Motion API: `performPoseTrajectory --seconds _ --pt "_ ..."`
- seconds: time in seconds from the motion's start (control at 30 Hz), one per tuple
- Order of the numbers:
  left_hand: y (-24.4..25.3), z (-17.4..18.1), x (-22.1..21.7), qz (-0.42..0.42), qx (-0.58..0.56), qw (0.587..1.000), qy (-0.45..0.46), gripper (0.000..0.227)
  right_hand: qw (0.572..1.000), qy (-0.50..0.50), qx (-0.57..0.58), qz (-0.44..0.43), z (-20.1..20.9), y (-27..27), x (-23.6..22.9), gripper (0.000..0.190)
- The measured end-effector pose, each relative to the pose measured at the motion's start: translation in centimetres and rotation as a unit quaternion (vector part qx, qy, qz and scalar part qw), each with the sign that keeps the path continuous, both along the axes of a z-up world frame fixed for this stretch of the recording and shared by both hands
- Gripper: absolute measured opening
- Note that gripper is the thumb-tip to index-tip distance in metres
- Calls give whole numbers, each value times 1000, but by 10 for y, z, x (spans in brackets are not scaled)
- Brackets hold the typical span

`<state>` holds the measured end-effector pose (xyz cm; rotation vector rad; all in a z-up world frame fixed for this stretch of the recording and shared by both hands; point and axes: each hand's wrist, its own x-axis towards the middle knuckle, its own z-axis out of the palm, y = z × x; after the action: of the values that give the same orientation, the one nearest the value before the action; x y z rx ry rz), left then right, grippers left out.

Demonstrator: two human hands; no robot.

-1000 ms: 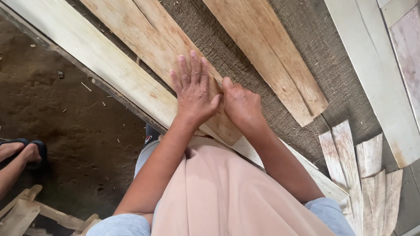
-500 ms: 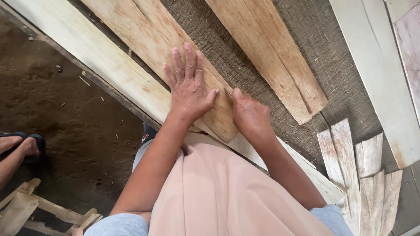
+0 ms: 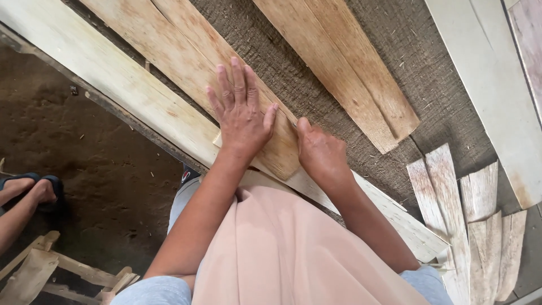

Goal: The person is selecting thin wood veneer strips, laying them out on a wooden surface, and trimming them to size using a utility knife.

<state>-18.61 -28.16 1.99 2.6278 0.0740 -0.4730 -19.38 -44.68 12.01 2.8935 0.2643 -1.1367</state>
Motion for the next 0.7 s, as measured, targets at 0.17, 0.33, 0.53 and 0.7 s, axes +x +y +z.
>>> performPoseTrajectory --seconds 0.17,0.33,0.53,0.7 --pt "-3 0 -1 18 10 1000 -5 104 1000 0 13 0 -1 -8 -4 15" --pt "-4 9 -1 -27 99 994 26 108 1000 10 10 -16 13 -7 -2 17" --pt "-6 9 0 -16 93 995 24 107 1000 1 12 -15 13 -18 -9 16" --pt "-4 16 4 -32 117 991 59 108 1000 10 3 -6 16 -23 -13 17"
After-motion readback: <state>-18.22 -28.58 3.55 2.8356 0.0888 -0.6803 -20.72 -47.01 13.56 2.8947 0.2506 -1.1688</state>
